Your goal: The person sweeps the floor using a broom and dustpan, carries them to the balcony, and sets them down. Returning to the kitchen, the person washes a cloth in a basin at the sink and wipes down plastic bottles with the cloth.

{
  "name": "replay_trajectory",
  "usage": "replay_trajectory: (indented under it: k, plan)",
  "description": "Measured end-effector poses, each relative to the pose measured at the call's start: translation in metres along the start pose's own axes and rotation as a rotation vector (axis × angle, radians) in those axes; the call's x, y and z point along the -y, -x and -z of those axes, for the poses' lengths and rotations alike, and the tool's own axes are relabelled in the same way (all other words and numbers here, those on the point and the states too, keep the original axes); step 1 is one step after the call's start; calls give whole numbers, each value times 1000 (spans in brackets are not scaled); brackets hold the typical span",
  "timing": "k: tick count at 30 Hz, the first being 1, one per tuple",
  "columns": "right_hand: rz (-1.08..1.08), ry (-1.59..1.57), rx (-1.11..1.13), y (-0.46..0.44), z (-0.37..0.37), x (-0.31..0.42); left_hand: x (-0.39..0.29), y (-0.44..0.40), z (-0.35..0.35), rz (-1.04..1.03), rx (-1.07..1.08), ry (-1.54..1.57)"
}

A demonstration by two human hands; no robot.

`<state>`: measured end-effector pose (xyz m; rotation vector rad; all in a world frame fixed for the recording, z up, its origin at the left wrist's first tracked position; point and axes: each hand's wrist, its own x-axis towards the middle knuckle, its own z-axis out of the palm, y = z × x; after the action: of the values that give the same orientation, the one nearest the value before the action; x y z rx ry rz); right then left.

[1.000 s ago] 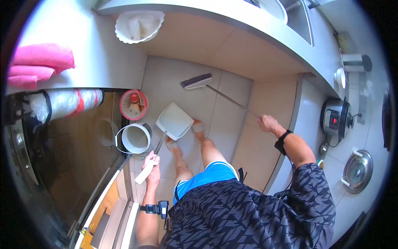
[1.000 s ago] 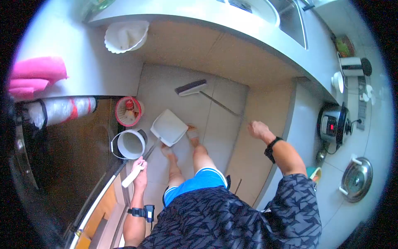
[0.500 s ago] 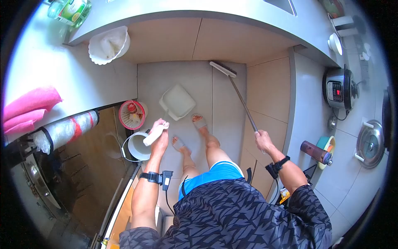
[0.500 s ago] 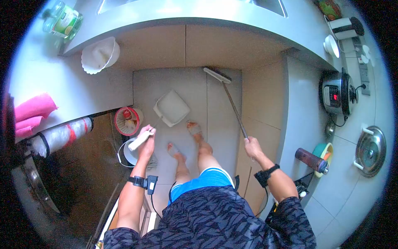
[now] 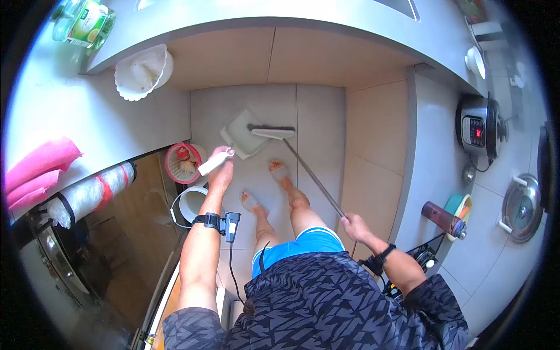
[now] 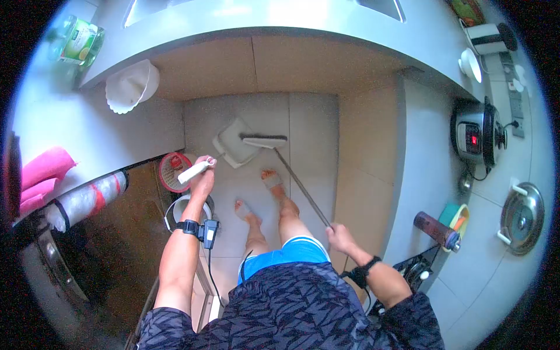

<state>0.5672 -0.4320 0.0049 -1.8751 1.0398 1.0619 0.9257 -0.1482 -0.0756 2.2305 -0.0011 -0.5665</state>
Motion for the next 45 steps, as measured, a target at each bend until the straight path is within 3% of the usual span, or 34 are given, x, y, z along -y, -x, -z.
replay_trajectory:
  k: [3,8,10,12,14,18,22,27,31,33,35,37,40,45]
  plan:
    - [-41,-55,-96,17,13,-2,15,0,3,15,38,-31]
    - [0,20,-280,-52,24,22,17,4,5,35,56,-26]
    - [-46,92,-220,-66,2,43,15,5,6,5,52,-42]
    - [-185,109,151,-41,1,89,16,8,6,-15,39,-44]
    - [-34,169,56,-43,-41,59,15,10,4,-30,24,-53]
    - [93,43,80,4,-10,45,16,16,8,-67,-11,-80]
    - [154,28,-93,1,-3,36,15,23,9,-24,6,-43]
    - [171,171,-309,-99,22,71,8,24,10,-50,4,-65]
    - [-55,115,134,-93,18,85,9,22,8,-48,-3,-70]
    - [86,247,-16,-77,-7,39,17,19,3,-29,-11,-56]
    - [191,27,30,-36,16,16,7,20,6,-6,0,-80]
    - [-86,-192,106,13,31,24,5,20,10,6,-3,-81]
    - [5,-215,-28,25,27,10,13,18,11,4,-6,-44]
    - [44,-8,-187,-42,41,24,24,16,5,-18,-26,1]
